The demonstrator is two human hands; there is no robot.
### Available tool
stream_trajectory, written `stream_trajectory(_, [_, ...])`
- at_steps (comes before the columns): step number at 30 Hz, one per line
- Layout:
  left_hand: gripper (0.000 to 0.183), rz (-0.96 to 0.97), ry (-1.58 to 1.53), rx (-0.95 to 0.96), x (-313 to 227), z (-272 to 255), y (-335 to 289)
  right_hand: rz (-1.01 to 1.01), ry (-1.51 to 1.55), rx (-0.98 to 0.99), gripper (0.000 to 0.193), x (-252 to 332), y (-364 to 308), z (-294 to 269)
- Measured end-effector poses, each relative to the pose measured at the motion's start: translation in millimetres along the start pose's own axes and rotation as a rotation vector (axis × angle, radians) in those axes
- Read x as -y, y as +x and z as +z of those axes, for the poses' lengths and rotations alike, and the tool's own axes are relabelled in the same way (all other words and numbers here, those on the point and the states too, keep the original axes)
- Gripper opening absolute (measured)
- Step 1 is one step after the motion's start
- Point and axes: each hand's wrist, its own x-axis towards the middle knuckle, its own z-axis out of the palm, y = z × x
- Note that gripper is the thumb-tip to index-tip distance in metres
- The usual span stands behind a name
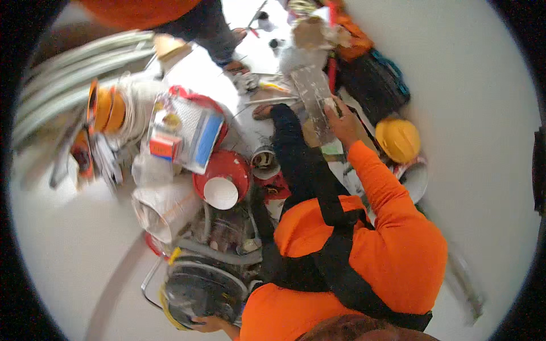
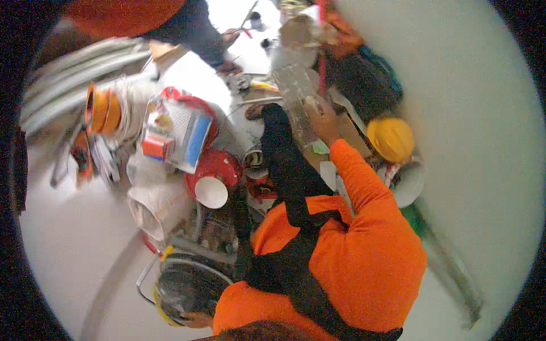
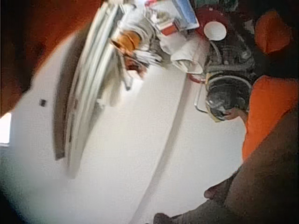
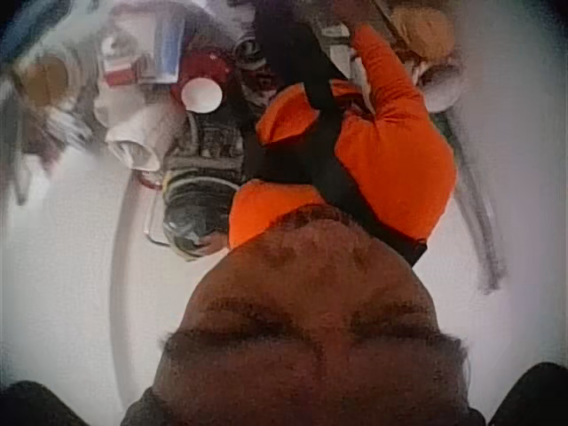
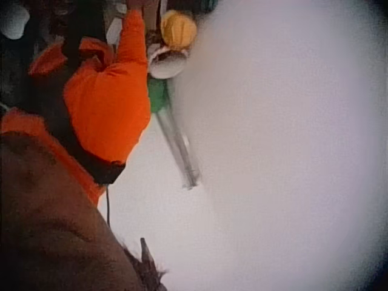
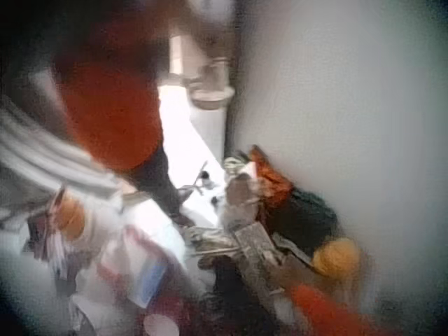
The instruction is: The person sorts through a pile of construction materials and tools in a cluttered room. They move aside cloths and boxes, then pick up and inspect a vacuum cleaner, a drill, and a paint roller before placing them back down.
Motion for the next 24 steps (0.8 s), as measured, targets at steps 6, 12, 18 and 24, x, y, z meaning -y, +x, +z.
stream_trajectory(6, [0.059, 0.073, -0.115, -0.05, -60, 37, 18, 0.256, -0.054, -0.432, 0.053, -127, -151, -135])
stream_trajectory(12, [0.059, 0.169, -0.253, -0.058, -95, 58, 33, 0.253, -0.481, -0.795, 0.048, -202, -296, -274])
stream_trajectory(18, [0.058, 0.186, -0.259, -0.07, -88, 50, 35, 0.499, -0.815, -0.848, 0.052, -202, -273, -367])
stream_trajectory(24, [0.058, 0.138, -0.202, -0.055, -38, 5, 22, 0.227, -0.529, -0.752, 0.051, -182, -152, -256])
